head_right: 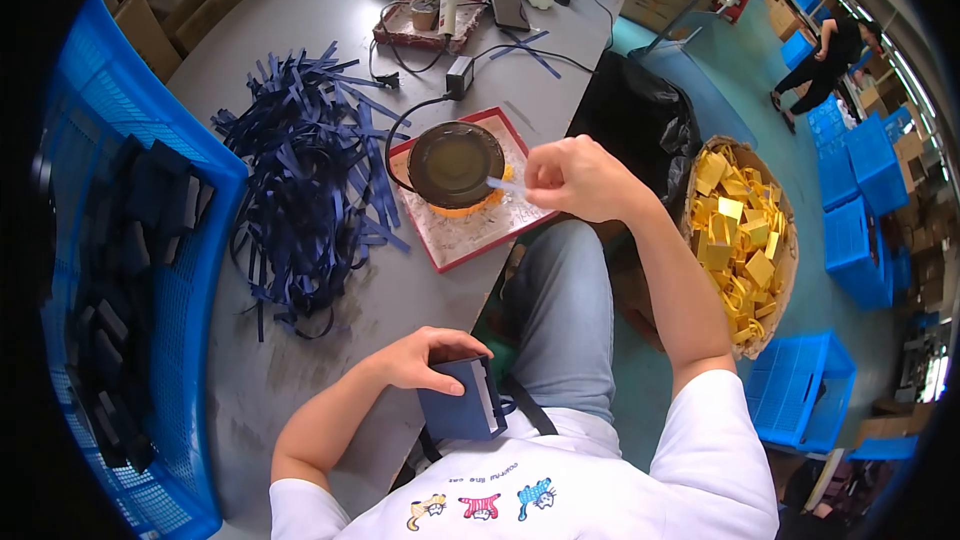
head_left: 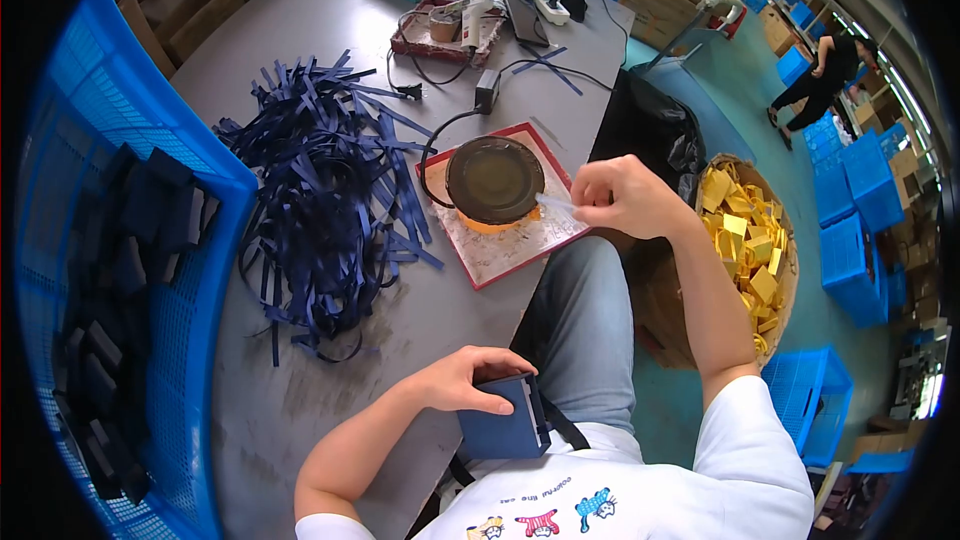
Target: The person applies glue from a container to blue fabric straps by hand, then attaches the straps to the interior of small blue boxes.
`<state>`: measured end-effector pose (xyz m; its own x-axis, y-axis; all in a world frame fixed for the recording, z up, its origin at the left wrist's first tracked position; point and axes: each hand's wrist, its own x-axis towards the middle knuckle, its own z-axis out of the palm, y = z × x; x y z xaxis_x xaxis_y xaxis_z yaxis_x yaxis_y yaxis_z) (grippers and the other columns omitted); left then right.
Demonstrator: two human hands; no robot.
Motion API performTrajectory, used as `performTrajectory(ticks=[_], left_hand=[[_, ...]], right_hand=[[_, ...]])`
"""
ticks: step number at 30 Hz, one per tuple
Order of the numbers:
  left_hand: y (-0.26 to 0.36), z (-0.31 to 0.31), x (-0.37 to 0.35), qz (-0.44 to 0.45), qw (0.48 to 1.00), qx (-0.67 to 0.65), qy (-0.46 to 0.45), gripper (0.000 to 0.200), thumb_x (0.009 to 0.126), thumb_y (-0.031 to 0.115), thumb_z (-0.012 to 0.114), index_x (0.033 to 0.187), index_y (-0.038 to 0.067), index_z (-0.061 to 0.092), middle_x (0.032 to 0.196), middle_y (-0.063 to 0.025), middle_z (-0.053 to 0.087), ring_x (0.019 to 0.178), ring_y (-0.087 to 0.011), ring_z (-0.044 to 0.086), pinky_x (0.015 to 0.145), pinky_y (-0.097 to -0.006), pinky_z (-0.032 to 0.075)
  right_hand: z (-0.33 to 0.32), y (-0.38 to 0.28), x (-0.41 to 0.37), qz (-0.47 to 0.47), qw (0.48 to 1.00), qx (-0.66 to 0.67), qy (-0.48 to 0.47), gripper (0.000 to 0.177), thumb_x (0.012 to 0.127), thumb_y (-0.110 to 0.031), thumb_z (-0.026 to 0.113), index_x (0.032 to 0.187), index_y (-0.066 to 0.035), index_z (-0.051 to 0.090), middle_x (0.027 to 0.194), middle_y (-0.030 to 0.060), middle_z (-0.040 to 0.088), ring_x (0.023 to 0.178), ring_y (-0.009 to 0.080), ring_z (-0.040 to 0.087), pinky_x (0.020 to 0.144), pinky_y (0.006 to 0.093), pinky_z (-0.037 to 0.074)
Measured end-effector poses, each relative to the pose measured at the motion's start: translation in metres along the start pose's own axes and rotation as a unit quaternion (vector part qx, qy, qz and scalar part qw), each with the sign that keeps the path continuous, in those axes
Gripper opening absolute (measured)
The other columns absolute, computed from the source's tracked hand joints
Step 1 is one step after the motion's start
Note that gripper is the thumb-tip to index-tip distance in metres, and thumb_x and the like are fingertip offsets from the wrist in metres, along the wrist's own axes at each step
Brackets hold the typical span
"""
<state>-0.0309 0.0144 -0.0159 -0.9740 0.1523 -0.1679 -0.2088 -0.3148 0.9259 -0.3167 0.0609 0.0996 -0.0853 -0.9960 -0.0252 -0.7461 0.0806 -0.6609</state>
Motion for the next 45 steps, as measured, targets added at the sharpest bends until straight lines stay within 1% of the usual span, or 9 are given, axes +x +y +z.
performTrajectory(ticks=[7, 10, 19, 21, 24, 32, 36, 43, 45], left_hand=[[-0.002, 0.002, -0.001, 0.006, 1.0, 0.009, -0.001, 0.049, 0.071, 0.015, 0.072, 0.116, 0.006, 0.055, 0.103, -0.0053, 0.059, 0.094, -0.0138, 0.057, 0.088, -0.0287, 0.044], [-0.002, 0.002, -0.004, 0.007, 1.0, -0.014, 0.005, 0.053, 0.07, 0.016, 0.075, 0.116, 0.002, 0.054, 0.105, -0.0064, 0.06, 0.095, -0.0136, 0.057, 0.087, -0.0277, 0.044], [0.015, -0.008, -0.014, 0.2, 0.926, -0.154, 0.281, 0.055, 0.07, 0.011, 0.073, 0.118, 0.001, 0.048, 0.099, -0.0056, 0.059, 0.091, -0.011, 0.055, 0.081, -0.0236, 0.044], [0.012, -0.008, -0.013, 0.217, 0.919, -0.149, 0.294, 0.055, 0.071, 0.011, 0.073, 0.118, 0.001, 0.048, 0.098, -0.0055, 0.059, 0.09, -0.0108, 0.056, 0.081, -0.0235, 0.044], [0.008, -0.004, -0.01, 0.212, 0.923, -0.13, 0.293, 0.055, 0.07, 0.011, 0.073, 0.119, 0.001, 0.047, 0.097, -0.0058, 0.059, 0.089, -0.0107, 0.056, 0.081, -0.0233, 0.044], [0.005, -0.002, -0.009, 0.183, 0.935, -0.098, 0.288, 0.054, 0.07, 0.009, 0.072, 0.118, 0.0, 0.048, 0.095, -0.0064, 0.059, 0.087, -0.0111, 0.056, 0.078, -0.0234, 0.044], [0.004, -0.002, -0.007, 0.159, 0.943, -0.068, 0.285, 0.053, 0.07, 0.008, 0.071, 0.117, 0.001, 0.048, 0.095, -0.0073, 0.059, 0.086, -0.0117, 0.057, 0.079, -0.0242, 0.045], [0.001, -0.004, -0.005, 0.117, 0.955, -0.037, 0.271, 0.052, 0.07, 0.008, 0.072, 0.116, 0.002, 0.05, 0.096, -0.0077, 0.06, 0.086, -0.0126, 0.058, 0.08, -0.0253, 0.046], [0.001, -0.004, -0.005, 0.11, 0.956, -0.03, 0.271, 0.052, 0.07, 0.008, 0.073, 0.116, 0.002, 0.05, 0.097, -0.0076, 0.06, 0.086, -0.0126, 0.058, 0.08, -0.0254, 0.046]], right_hand=[[0.021, -0.007, 0.033, -0.039, 0.986, -0.084, 0.138, 0.024, 0.072, -0.026, 0.07, 0.082, -0.005, 0.068, 0.067, 0.0101, 0.062, 0.059, 0.0179, 0.059, 0.056, 0.0302, 0.046], [0.022, -0.02, 0.021, -0.072, 0.976, -0.06, 0.195, 0.02, 0.077, -0.019, 0.066, 0.079, 0.0, 0.066, 0.067, 0.0074, 0.06, 0.054, 0.0109, 0.05, 0.051, 0.0247, 0.041], [0.059, -0.029, -0.103, 0.111, 0.936, 0.324, -0.083, 0.017, 0.083, -0.013, 0.06, 0.075, -0.002, 0.069, 0.058, 0.0012, 0.056, 0.054, 0.0052, 0.046, 0.048, 0.0212, 0.035], [0.094, -0.027, -0.11, 0.133, 0.911, 0.388, -0.041, 0.02, 0.086, -0.018, 0.058, 0.086, -0.001, 0.069, 0.059, -0.0019, 0.052, 0.056, 0.0049, 0.044, 0.047, 0.0214, 0.032], [0.124, -0.031, -0.109, 0.237, 0.737, 0.633, -0.01, 0.027, 0.087, -0.024, 0.059, 0.095, 0.002, 0.065, 0.06, -0.0059, 0.045, 0.053, 0.0032, 0.037, 0.046, 0.0178, 0.027], [0.11, -0.029, -0.087, 0.182, 0.619, 0.756, 0.113, 0.012, 0.084, -0.008, 0.06, 0.09, 0.001, 0.062, 0.057, -0.0049, 0.045, 0.048, 0.0028, 0.035, 0.043, 0.017, 0.027], [0.083, -0.02, -0.08, 0.13, 0.646, 0.727, 0.192, 0.011, 0.084, -0.01, 0.059, 0.089, 0.0, 0.06, 0.056, -0.0048, 0.039, 0.05, 0.0039, 0.036, 0.044, 0.0177, 0.028], [0.056, -0.019, -0.06, 0.097, 0.638, 0.697, 0.314, 0.008, 0.089, -0.012, 0.053, 0.091, -0.007, 0.059, 0.083, 0.0073, 0.061, 0.075, 0.0172, 0.058, 0.07, 0.0305, 0.048], [0.052, -0.021, -0.056, 0.093, 0.639, 0.703, 0.299, 0.009, 0.089, -0.013, 0.054, 0.09, -0.006, 0.059, 0.079, 0.0059, 0.059, 0.069, 0.0145, 0.055, 0.064, 0.0274, 0.046]])
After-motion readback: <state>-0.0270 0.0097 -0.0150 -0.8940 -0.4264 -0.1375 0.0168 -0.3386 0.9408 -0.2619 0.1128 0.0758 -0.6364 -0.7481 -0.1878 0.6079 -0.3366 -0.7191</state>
